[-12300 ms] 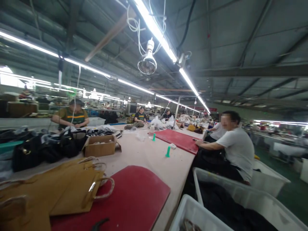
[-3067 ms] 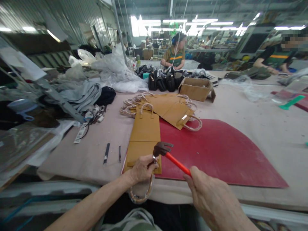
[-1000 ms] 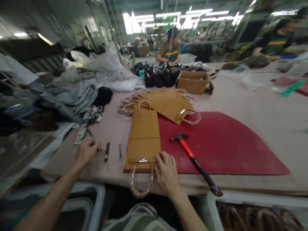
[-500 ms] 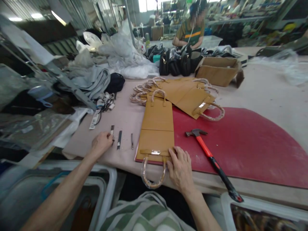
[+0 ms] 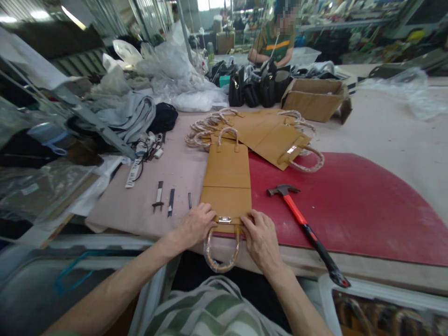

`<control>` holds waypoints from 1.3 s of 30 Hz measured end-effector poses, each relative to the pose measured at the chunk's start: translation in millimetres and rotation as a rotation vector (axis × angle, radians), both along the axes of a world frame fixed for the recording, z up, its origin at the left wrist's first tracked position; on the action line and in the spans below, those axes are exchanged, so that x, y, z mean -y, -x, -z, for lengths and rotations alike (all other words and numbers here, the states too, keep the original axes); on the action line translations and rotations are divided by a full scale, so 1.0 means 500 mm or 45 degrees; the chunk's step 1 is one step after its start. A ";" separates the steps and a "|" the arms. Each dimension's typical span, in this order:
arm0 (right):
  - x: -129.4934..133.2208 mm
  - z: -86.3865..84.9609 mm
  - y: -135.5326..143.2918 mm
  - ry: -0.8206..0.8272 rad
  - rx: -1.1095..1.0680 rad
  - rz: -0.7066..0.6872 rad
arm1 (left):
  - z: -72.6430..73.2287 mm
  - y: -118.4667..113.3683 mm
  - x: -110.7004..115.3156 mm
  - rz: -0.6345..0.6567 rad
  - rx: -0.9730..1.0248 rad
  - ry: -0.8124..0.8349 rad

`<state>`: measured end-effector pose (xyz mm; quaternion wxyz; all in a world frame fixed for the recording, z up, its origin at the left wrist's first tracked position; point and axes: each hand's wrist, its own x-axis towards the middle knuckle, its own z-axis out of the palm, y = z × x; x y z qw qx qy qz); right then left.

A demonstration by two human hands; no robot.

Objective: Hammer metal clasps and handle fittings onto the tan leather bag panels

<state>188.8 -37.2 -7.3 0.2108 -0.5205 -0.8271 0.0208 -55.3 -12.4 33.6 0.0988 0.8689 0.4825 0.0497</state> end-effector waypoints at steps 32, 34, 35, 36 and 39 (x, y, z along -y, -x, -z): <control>-0.023 0.001 -0.017 -0.048 -0.387 -0.391 | 0.103 0.085 0.027 0.341 0.817 -0.272; -0.021 0.001 -0.012 -0.025 -0.362 -0.372 | 0.100 0.080 0.024 0.349 0.806 -0.257; -0.022 0.002 -0.010 -0.020 -0.345 -0.357 | 0.099 0.076 0.021 0.362 0.803 -0.248; -0.023 0.004 -0.009 -0.026 -0.332 -0.337 | 0.097 0.072 0.017 0.377 0.802 -0.236; -0.031 0.013 -0.007 -0.067 -0.313 -0.263 | 0.094 0.062 0.008 0.410 0.813 -0.213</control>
